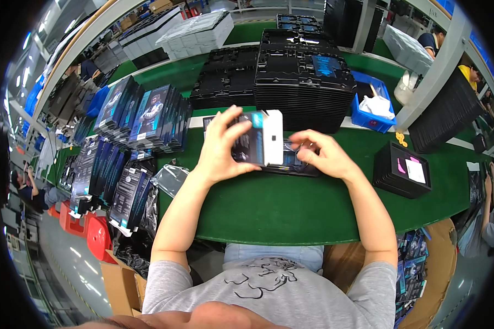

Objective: The person unpacks small electronic components from retail boxes and places them into clear plastic bags. They then place the bags into black plastic trays and stack the trays. The person repeats this process for multiple units, handling the boxes, components, bags, and trays by hand.

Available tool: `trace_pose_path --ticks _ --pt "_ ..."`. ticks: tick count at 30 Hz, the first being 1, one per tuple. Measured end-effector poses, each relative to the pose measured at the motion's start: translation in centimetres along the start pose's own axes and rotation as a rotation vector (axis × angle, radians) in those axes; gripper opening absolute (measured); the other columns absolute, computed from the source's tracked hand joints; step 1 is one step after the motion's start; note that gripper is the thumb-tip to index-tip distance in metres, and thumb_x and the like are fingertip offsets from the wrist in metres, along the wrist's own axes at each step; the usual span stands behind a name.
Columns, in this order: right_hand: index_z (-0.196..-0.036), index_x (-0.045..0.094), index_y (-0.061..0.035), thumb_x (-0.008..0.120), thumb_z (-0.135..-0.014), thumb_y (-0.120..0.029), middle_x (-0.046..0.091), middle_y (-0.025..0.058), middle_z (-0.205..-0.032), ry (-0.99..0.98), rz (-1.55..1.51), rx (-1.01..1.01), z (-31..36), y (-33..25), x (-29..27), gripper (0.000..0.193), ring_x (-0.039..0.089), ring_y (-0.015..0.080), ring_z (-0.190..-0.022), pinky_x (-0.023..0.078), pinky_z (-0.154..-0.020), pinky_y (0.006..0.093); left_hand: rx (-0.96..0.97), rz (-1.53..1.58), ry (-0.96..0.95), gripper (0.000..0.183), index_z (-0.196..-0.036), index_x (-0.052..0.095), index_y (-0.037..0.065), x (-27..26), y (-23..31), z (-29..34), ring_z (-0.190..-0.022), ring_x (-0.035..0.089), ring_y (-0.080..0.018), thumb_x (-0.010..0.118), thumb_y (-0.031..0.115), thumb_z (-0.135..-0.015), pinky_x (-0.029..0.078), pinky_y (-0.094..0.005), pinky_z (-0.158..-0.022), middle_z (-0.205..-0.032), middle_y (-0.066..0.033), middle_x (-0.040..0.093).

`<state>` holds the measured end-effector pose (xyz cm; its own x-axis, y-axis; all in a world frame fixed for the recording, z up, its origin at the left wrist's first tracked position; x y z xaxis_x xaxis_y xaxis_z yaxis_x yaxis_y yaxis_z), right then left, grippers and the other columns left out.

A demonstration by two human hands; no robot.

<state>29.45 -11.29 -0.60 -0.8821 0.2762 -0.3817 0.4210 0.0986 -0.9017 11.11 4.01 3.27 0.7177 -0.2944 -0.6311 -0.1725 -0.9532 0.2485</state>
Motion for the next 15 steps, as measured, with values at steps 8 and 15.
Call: trace_pose_path --ticks 8,15 --pt "-0.114 0.062 0.0003 0.076 -0.081 -0.017 0.067 0.0024 -0.096 0.238 -0.217 0.045 1.0 -2.8 0.6 0.041 0.062 0.0087 -0.081 0.052 -0.073 0.0260 0.196 -0.087 -0.066 0.084 -0.135 0.055 0.028 1.4 3.7 0.5 -0.140 0.038 -0.0340 0.084 0.040 -0.056 0.021 -0.0541 -0.116 -0.151 -0.0117 0.039" --pt "-0.141 0.037 -0.0217 0.086 -0.070 -0.027 0.058 -0.0039 -0.121 0.017 -0.889 -0.677 4.6 -6.7 -8.4 0.087 0.054 0.0135 -0.086 0.044 -0.074 0.0314 0.215 -0.168 0.520 0.051 -0.122 0.053 0.014 -3.0 2.4 0.9 -0.117 0.052 -0.0350 0.077 0.031 -0.080 0.039 -0.0478 -0.101 -0.129 -0.0150 0.053"
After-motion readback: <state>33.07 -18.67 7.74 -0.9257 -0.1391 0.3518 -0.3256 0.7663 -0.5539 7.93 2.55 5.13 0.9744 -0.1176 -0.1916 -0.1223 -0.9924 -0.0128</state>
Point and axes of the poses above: each hand's wrist, its own z-axis away from the middle knuckle, its own x-axis out of the palm, y = z × x, the point moved 6 cm from there along -z, towards the middle knuckle
